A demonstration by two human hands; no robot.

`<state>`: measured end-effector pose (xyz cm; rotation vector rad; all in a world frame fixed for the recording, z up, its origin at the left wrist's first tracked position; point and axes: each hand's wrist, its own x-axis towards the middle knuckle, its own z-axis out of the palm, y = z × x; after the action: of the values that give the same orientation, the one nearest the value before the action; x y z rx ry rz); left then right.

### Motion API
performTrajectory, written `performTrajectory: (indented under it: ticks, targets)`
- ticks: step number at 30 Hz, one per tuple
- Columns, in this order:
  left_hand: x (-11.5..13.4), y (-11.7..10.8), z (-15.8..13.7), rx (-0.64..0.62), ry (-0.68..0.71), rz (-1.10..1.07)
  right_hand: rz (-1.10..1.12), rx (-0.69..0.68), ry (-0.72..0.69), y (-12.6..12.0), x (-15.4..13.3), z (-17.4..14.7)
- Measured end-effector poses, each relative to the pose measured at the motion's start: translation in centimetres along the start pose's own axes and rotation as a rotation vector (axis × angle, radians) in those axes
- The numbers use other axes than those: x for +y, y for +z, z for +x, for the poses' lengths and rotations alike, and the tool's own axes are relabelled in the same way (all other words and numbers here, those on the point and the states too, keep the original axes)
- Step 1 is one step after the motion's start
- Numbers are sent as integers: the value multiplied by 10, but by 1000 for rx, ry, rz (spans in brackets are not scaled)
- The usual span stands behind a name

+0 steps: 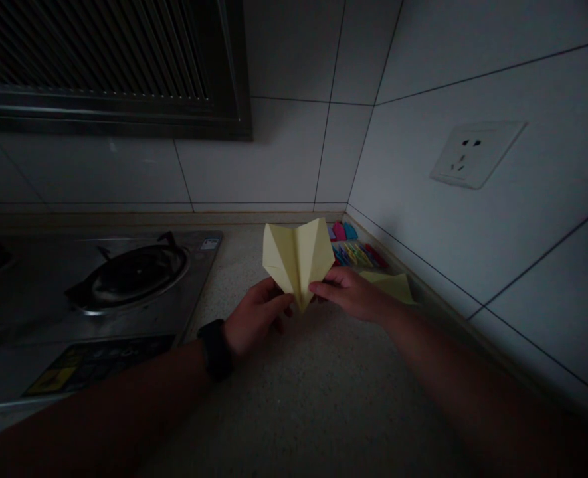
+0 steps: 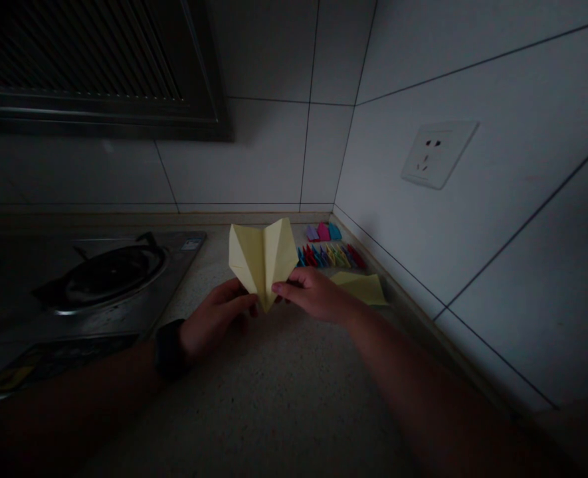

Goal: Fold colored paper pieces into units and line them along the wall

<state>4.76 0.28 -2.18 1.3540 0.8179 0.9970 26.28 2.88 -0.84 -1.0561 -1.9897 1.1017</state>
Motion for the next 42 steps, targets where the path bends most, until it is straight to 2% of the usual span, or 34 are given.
performTrajectory:
  ticks: [25, 35, 42]
  targets:
    - [3, 1, -3, 48, -3, -70, -40, 60, -17, -3, 1, 1]
    - [2, 0, -3, 9, -17, -81, -38, 63, -17, -2, 0, 1]
    - [2, 1, -2, -53, 22, -62, -39, 52, -43, -3, -3, 1]
